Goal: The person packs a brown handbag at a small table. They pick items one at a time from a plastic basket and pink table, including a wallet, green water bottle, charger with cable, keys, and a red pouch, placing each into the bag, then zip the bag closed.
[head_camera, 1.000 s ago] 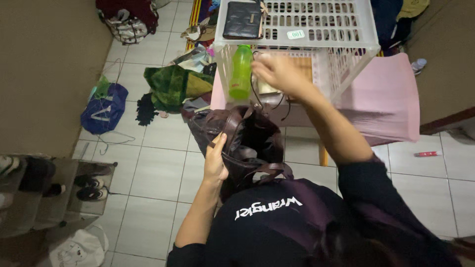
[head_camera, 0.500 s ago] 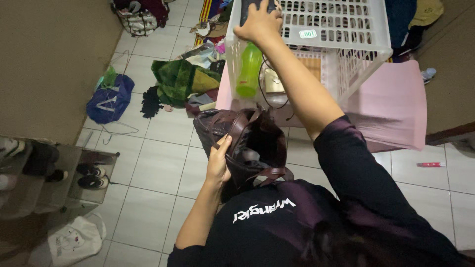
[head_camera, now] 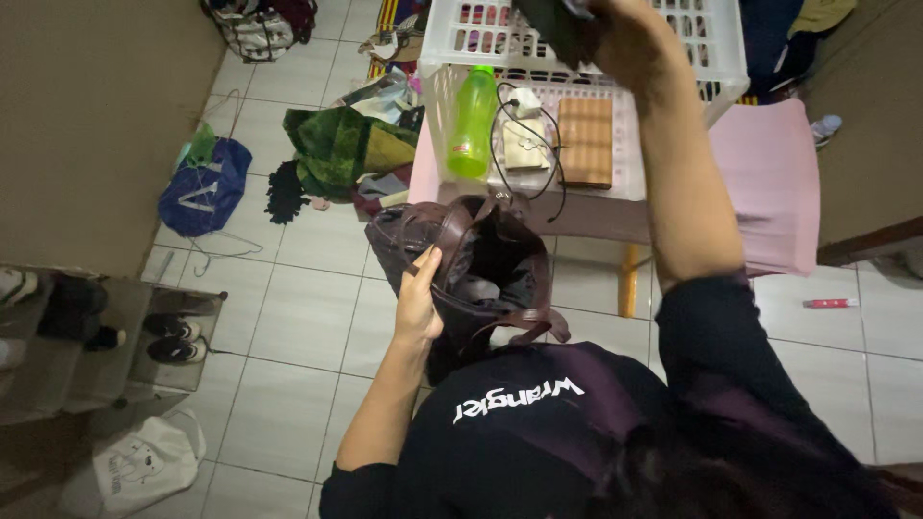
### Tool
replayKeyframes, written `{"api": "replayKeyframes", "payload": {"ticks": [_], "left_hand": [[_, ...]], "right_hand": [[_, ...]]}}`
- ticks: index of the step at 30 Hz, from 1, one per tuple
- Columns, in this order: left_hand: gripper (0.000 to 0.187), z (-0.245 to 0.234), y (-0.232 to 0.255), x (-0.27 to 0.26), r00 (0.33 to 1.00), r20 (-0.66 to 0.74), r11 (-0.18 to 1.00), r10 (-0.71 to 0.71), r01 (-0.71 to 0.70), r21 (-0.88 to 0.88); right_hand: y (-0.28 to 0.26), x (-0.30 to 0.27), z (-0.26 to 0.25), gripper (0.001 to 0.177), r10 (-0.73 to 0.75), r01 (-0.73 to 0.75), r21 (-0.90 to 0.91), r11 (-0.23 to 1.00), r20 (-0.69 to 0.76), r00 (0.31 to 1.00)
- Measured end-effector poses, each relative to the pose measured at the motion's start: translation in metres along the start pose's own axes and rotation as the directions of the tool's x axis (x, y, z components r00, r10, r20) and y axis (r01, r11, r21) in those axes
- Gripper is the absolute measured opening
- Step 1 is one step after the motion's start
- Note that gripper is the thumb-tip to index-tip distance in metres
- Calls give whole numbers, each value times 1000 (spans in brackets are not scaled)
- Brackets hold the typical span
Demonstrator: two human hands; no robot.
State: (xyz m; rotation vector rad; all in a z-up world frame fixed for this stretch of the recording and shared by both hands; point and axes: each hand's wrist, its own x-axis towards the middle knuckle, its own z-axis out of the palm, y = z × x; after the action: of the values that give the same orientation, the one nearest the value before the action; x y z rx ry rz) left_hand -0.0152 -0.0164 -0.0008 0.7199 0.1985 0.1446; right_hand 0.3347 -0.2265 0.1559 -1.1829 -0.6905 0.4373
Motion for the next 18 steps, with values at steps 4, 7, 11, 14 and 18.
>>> {"api": "replayKeyframes", "payload": {"ticks": [4, 7, 11, 14, 18], "left_hand": [[34, 2, -10, 4, 999, -37, 998, 34, -32, 45], [34, 6, -12, 8, 1000, -25, 1000, 13, -12, 3], [34, 16, -17, 8, 1000, -9, 1000, -4, 4, -14], [34, 24, -20, 5, 999, 33, 999, -32, 33, -35], [35, 31, -32, -1, 997, 34, 997, -71, 71, -9]], "right_hand": [[-7, -99, -4, 65, 170, -222, 107, 969, 358, 918], [51, -170, 8, 75, 610, -608, 94, 788, 14, 793], [189, -207, 20, 79, 775, -823, 131, 552, 283, 565], [295, -211, 38, 50, 774, -779, -19, 627, 123, 621], [376, -208, 63, 42, 415, -260, -639, 724, 102, 904]]}}
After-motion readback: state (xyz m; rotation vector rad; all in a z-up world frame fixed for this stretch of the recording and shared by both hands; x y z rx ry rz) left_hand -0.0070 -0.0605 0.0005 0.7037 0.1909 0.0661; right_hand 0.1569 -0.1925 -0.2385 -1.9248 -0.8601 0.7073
